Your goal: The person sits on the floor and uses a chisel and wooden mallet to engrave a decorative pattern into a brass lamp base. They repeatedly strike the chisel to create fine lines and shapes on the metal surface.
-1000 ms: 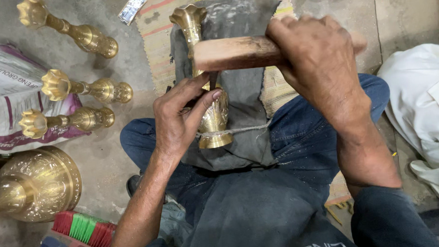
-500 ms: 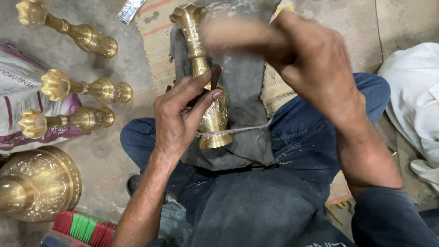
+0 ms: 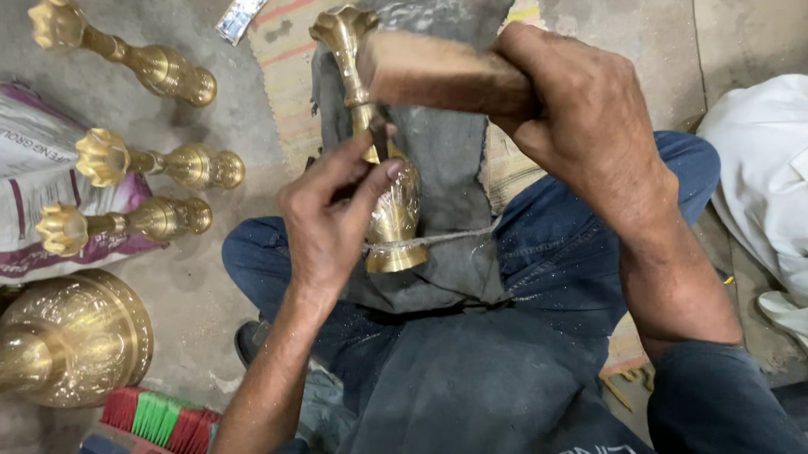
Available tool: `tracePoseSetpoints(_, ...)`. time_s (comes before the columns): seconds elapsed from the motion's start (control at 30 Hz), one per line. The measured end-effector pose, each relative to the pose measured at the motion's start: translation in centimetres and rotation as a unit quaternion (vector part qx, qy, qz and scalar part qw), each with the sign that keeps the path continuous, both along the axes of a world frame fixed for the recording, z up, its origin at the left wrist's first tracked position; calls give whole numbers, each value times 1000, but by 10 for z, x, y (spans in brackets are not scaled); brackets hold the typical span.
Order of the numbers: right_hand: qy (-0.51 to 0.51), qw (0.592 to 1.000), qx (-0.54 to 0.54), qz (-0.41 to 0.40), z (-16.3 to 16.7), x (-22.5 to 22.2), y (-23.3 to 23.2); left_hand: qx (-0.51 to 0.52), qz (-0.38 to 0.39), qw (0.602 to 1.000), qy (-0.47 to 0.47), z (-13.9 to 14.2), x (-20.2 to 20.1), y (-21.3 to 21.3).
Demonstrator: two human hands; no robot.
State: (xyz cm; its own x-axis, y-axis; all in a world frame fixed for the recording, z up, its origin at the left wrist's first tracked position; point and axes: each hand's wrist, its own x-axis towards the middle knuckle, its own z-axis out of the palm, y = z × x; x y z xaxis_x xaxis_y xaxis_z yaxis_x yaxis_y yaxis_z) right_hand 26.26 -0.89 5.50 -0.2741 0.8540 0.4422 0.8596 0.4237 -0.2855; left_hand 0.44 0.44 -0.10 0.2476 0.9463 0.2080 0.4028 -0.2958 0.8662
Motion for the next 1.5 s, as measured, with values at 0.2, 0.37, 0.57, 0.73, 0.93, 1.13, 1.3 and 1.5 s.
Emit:
tracePoseSetpoints(0.2, 1, 997, 70, -17, 4, -6, 6, 28, -30, 999, -7, -5, -3, 0)
tracePoseSetpoints(0.37, 176, 977, -99, -73, 1, -9, 8, 44, -70, 996, -36, -4, -5, 1)
tracePoseSetpoints(0.57, 90, 995, -39, -15, -4, 1, 5, 36, -71, 997, -3, -3, -4, 3)
tracePoseSetpoints(0.73, -93, 995, 15, -38, -2, 1, 4, 47, -72, 996, 8, -1, -4, 2)
tracePoseSetpoints(0.93, -109, 993, 40, -26, 8, -6, 1, 57, -78, 995, 5, 1, -3, 4)
tracePoseSetpoints(1.13, -146, 988, 30, -37, 12, -9, 1, 38, -77, 996, 22, 3, -3, 5)
tracePoseSetpoints(1.3, -15, 998, -51, -34, 5, -7, 1, 54, -88, 995, 13, 7, -4, 6)
tracePoseSetpoints(1.5, -43, 999, -15, -28, -8, -1, 0, 37, -85, 995, 26, 7, -3, 5)
